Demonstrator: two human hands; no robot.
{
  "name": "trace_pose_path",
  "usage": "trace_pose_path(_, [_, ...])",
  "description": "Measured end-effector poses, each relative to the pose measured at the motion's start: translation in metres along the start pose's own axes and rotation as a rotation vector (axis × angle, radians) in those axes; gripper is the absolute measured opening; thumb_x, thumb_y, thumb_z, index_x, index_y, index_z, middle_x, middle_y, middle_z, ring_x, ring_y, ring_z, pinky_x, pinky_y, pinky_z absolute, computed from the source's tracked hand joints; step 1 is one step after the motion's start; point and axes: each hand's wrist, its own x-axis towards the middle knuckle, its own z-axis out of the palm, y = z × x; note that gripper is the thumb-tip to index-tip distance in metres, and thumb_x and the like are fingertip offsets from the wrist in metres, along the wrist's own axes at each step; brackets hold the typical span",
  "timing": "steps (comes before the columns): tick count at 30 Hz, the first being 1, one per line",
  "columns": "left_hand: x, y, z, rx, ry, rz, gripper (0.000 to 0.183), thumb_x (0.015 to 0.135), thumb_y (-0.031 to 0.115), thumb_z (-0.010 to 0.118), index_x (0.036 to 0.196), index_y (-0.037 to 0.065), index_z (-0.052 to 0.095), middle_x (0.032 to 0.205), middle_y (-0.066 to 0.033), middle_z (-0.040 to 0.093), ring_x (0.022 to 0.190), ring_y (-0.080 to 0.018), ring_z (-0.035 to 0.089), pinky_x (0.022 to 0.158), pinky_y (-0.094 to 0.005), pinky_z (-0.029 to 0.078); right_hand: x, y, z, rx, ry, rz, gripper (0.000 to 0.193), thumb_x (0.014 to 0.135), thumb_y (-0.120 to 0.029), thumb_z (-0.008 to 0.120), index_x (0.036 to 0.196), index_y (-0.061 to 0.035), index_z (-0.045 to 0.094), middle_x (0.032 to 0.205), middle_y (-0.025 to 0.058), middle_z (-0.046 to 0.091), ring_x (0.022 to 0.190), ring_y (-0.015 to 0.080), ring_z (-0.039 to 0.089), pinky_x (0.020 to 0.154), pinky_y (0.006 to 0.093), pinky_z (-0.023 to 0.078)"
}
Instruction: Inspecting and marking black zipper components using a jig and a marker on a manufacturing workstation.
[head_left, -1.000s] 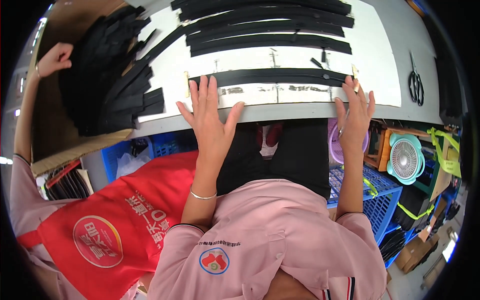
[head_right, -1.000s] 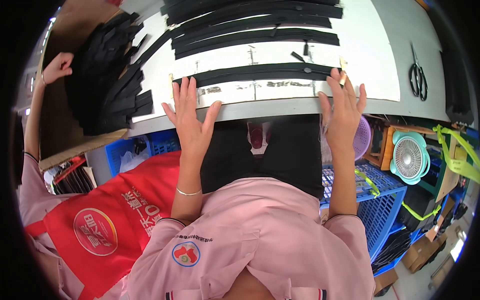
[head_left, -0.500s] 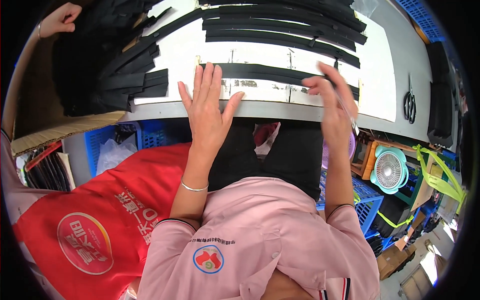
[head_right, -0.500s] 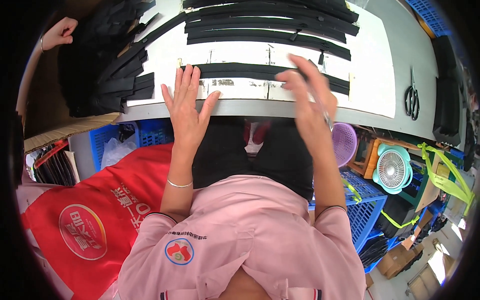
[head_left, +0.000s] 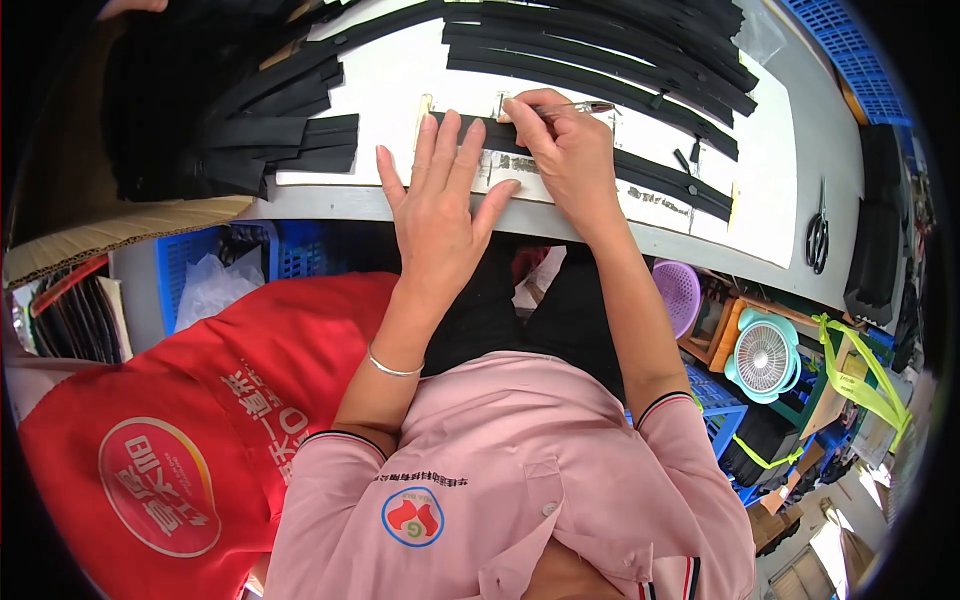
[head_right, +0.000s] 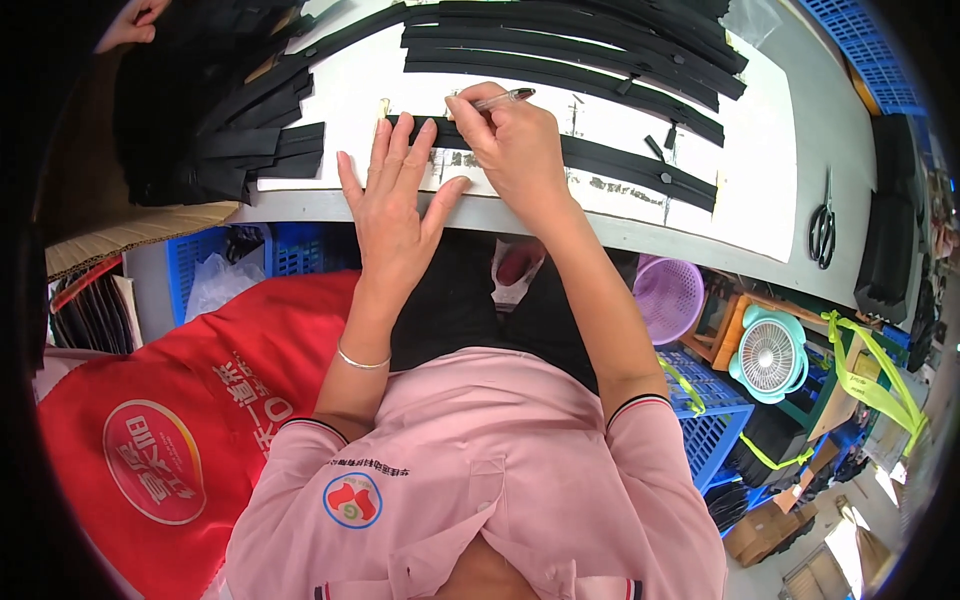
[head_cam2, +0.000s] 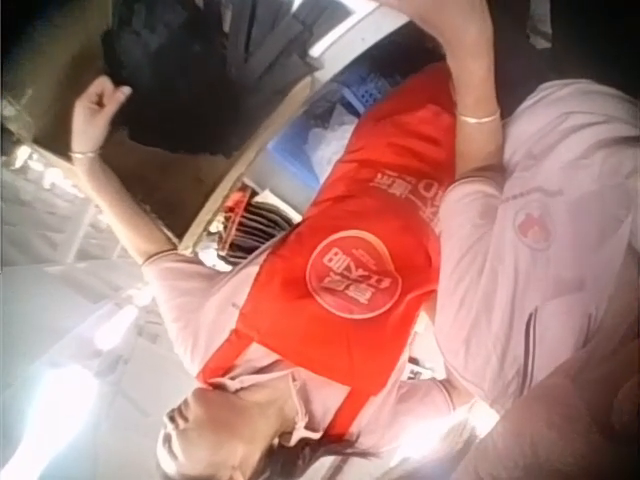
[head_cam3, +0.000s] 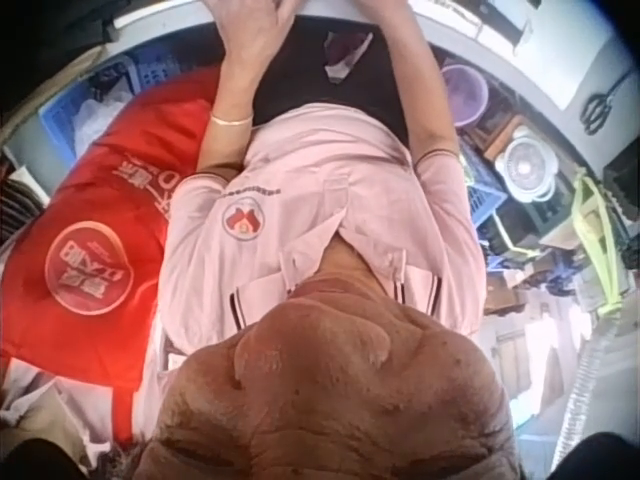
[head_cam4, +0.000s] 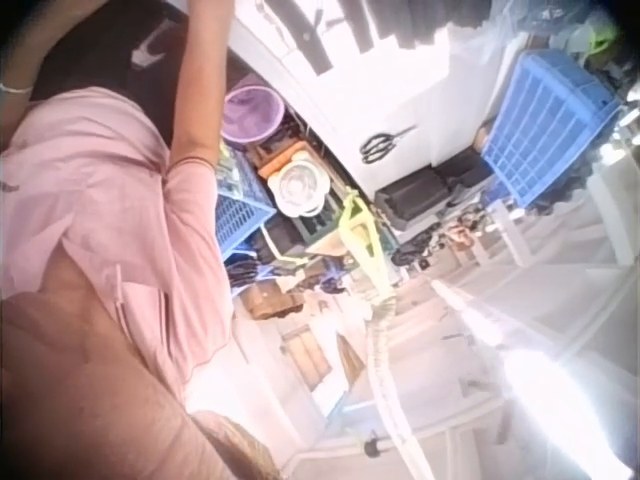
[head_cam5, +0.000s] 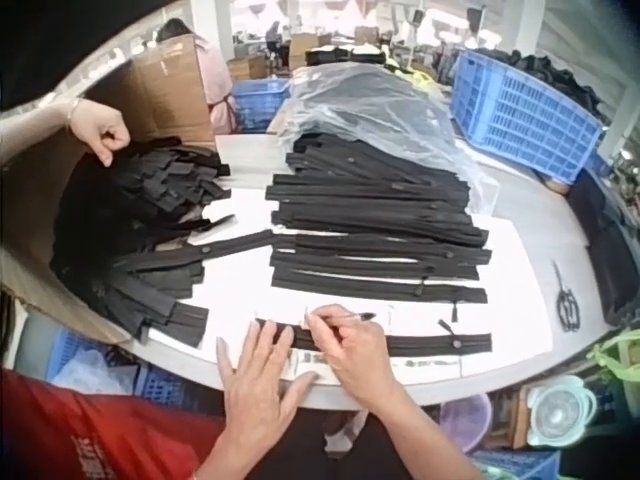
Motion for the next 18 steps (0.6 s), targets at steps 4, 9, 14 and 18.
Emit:
trace_pose_path(4, [0.001, 0.001, 0.001, -0.021, 0.002, -0.006, 0.063, 0.093, 0.041, 0.073, 0.145, 0.008, 0.059, 0.152, -0.0151, 0.055, 0.148, -0.0332, 0.043, 0.122, -0.0639, 0.010, 0.000, 0.006, 0.003, -0.082, 0.015, -0.031, 0.026, 0.099, -0.022, 0.068, 0.090, 0.0017, 0.075, 0.085, 0.0069, 0.076, 0.065, 0.0196, 0.069, 0.061, 0.0302, 0.051])
trace_pose_path(9, [0.001, 0.001, 0.001, -0.022, 0.003, -0.002, 0.062, 0.093, 0.041, 0.073, 0.144, 0.008, 0.059, 0.151, -0.0153, 0.055, 0.147, -0.0332, 0.044, 0.123, -0.0637, 0.010, 0.001, 0.012, 0.006, -0.133, 0.033, -0.116, 0.024, 0.099, -0.022, 0.069, 0.091, -0.0008, 0.075, 0.079, 0.0076, 0.074, 0.065, 0.0203, 0.069, 0.061, 0.0305, 0.052])
trace_pose_path(14, [0.000, 0.002, -0.003, -0.025, -0.043, -0.039, 0.061, 0.096, 0.036, 0.072, 0.149, 0.011, 0.056, 0.158, -0.0127, 0.049, 0.152, -0.0296, 0.037, 0.124, -0.0588, 0.008, -0.003, 0.005, 0.001, -0.048, 0.001, -0.080, 0.028, 0.099, -0.026, 0.068, 0.087, -0.0016, 0.075, 0.079, 0.0054, 0.074, 0.063, 0.0218, 0.068, 0.059, 0.0306, 0.051])
trace_pose_path(18, [0.002, 0.003, -0.001, -0.020, -0.034, -0.023, 0.061, 0.096, 0.036, 0.072, 0.149, 0.012, 0.056, 0.158, -0.0129, 0.050, 0.152, -0.0294, 0.038, 0.124, -0.0588, 0.008, -0.003, 0.014, 0.000, -0.042, -0.082, -0.139, 0.030, 0.097, -0.028, 0.068, 0.083, -0.0020, 0.075, 0.082, 0.0028, 0.076, 0.062, 0.0229, 0.069, 0.057, 0.0307, 0.051])
